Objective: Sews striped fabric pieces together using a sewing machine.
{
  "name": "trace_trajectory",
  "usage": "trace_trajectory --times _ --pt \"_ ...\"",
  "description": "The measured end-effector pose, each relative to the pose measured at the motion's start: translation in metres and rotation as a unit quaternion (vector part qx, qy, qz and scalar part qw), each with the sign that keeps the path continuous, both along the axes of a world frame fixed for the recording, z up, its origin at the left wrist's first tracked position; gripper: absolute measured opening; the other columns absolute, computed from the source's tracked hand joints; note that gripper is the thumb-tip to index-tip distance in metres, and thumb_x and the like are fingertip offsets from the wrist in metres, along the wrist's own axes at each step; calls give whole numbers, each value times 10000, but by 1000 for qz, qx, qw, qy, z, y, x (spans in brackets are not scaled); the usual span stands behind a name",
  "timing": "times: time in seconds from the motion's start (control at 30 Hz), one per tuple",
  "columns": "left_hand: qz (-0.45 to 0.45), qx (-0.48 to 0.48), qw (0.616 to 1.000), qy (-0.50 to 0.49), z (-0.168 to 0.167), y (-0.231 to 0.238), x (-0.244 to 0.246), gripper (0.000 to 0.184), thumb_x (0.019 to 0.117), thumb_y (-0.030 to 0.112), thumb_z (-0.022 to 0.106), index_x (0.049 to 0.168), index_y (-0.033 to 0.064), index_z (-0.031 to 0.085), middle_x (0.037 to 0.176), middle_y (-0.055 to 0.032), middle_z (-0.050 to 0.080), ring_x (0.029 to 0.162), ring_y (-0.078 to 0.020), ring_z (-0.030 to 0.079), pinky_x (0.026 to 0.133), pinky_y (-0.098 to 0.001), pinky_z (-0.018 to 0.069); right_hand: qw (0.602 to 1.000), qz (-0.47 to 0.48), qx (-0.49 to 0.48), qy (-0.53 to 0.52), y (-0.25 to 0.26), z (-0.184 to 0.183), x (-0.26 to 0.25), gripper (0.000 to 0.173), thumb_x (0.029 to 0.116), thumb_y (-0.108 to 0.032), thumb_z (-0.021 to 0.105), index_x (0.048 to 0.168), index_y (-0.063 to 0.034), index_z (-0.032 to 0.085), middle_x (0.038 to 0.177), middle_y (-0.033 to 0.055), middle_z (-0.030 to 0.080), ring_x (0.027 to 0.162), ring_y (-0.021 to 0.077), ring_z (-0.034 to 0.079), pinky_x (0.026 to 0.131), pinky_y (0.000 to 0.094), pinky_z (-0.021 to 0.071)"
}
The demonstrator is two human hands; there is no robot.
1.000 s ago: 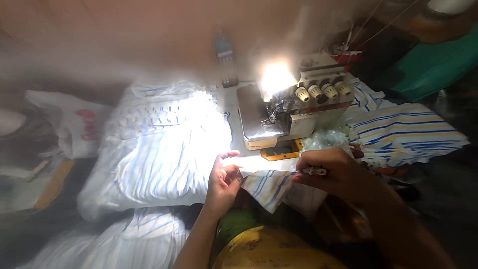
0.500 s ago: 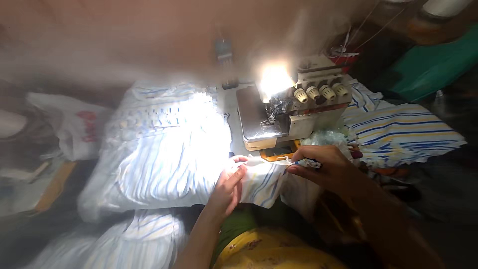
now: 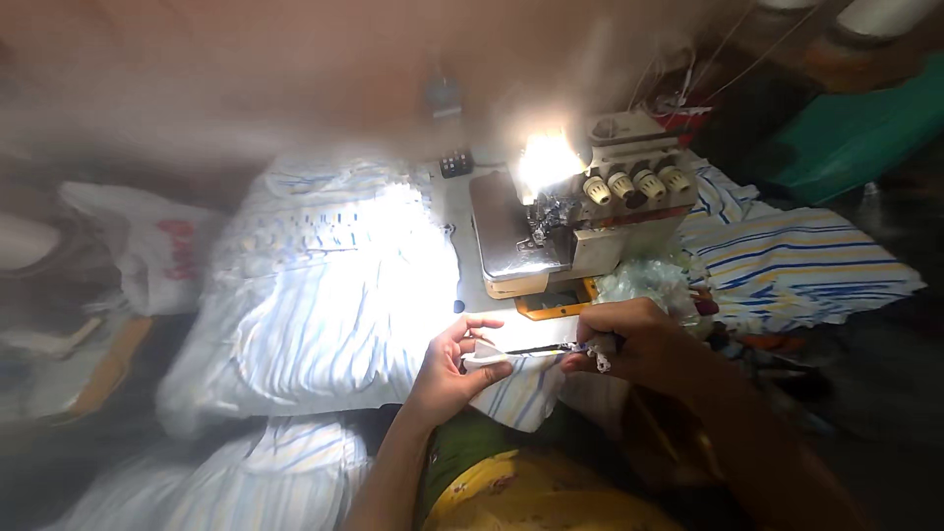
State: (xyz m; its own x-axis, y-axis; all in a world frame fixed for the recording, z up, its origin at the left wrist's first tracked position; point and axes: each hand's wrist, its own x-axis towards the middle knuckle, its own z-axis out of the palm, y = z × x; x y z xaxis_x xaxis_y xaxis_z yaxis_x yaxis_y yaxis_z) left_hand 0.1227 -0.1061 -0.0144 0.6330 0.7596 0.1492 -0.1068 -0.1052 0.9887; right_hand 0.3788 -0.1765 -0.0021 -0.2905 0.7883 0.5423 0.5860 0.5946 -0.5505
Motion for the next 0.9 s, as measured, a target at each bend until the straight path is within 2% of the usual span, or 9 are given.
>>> trace_trajectory --times 0.1,0.23,0.3,0.37,0.47,0.67,0.73,0.8,0.9 --pt "-14 -13 1000 1 -3 -1 0 351 833 -30 727 1117 67 544 948 113 706 826 30 686 750 -168 580 1000 2 -1 6 1 -1 0 418 953 -389 672 765 -19 620 644 33 558 593 3 473 549 117 369" --pt "-102 -92 990 45 -15 -3 0 369 864 67 742 1172 63 538 974 127 659 858 52 647 782 -159 553 1000 15 -9 1 2 -1 1 354 922 -332 700 775 -17 635 658 38 577 609 2 490 561 113 375" --pt "-167 -98 979 63 -24 -1 0 353 876 136 757 1168 65 572 930 140 656 837 60 630 772 -152 531 999 27 -21 0 2 -1 2 344 916 -323 709 781 -11 649 663 43 585 612 6 497 562 117 384" --pt "-204 -86 973 71 -26 1 0 181 907 137 718 1057 92 628 904 145 663 842 68 626 789 -150 525 999 38 -28 -8 1 -2 3 335 913 -328 704 794 -17 663 668 44 601 615 17 518 568 128 406" --pt "-159 -56 981 91 -23 2 -3 123 926 200 699 988 105 652 853 146 650 784 81 620 744 -132 528 999 28 -31 -31 0 -5 4 345 937 -355 674 812 -35 666 680 36 602 625 37 537 573 152 423" --pt "-94 -19 987 127 -15 9 -12 82 920 123 688 988 84 665 849 143 658 754 90 608 707 -115 513 999 9 -25 -38 0 -6 6 345 923 -352 670 782 -39 650 670 36 588 613 49 522 559 165 411" --pt "-37 -25 994 103 -14 4 -10 102 890 55 691 984 85 661 852 142 674 765 81 622 725 -127 526 999 12 -21 -33 0 -6 6 319 916 -327 675 787 -37 650 675 39 593 619 50 530 565 162 414" --pt "44 -41 997 46 -12 -1 -5 195 834 -45 700 972 83 649 879 119 719 831 44 674 793 -170 569 1000 9 -8 -25 1 -5 5 294 910 -295 683 792 -27 654 677 48 593 616 50 521 564 155 407" --pt "129 -45 991 -10 -14 -2 -1 250 792 -81 686 952 105 636 844 132 708 816 34 673 772 -166 563 1000 5 6 -17 3 -5 4 265 902 -263 686 803 -20 657 689 56 603 619 41 521 569 140 409"
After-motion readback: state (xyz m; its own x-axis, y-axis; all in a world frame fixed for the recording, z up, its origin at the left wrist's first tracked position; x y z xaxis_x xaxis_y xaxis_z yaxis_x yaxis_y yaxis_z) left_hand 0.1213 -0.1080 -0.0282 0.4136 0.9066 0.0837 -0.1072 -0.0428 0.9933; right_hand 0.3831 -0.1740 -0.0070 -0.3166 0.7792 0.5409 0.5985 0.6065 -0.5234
